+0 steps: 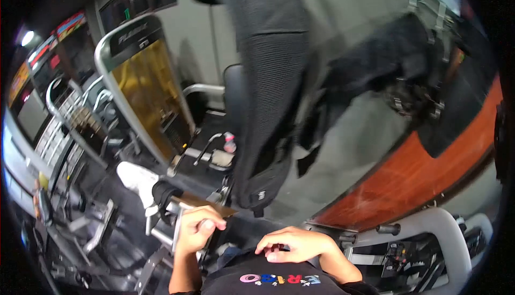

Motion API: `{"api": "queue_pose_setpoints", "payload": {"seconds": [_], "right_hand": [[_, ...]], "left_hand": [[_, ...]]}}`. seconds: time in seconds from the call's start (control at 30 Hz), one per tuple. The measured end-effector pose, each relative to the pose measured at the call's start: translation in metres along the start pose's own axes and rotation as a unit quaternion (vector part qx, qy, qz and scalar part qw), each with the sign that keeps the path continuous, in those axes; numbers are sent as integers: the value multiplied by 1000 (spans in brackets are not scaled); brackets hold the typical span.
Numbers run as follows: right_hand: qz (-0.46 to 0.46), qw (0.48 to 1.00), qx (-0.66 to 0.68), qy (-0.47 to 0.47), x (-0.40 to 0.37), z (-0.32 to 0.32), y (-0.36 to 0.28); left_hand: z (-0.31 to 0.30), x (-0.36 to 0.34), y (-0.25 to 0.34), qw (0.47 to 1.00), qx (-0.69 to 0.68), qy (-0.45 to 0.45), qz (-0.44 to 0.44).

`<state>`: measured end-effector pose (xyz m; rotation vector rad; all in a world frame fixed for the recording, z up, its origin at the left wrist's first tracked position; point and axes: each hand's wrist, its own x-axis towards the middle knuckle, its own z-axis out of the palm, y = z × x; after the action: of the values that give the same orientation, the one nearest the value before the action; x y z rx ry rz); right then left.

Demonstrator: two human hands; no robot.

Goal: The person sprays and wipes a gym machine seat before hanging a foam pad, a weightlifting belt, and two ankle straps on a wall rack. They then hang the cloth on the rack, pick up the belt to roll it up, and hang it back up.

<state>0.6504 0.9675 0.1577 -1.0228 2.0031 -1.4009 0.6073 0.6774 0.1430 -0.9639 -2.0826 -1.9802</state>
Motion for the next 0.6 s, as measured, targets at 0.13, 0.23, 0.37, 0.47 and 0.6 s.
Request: {"api": "queue_pose_setpoints", "payload": {"seconds": [0.13,0.23,0.37,0.47,0.6], "right_hand": [[41,998,-35,-8,53,19,42],[33,999,-32,-5,103,29,36],[55,998,-10,23,158,46,41],[45,994,0,102,196,55,51],[51,988,-26,144,261,58,79]], "left_hand": [[-5,-36,-21,982,13,-1,-188],[-20,-41,-25,981,61,-51,-178],[-67,-58,-39,971,128,27,-202],[-116,-78,-76,936,219,228,-157],[-181,-115,-147,853,205,427,-220]]}}
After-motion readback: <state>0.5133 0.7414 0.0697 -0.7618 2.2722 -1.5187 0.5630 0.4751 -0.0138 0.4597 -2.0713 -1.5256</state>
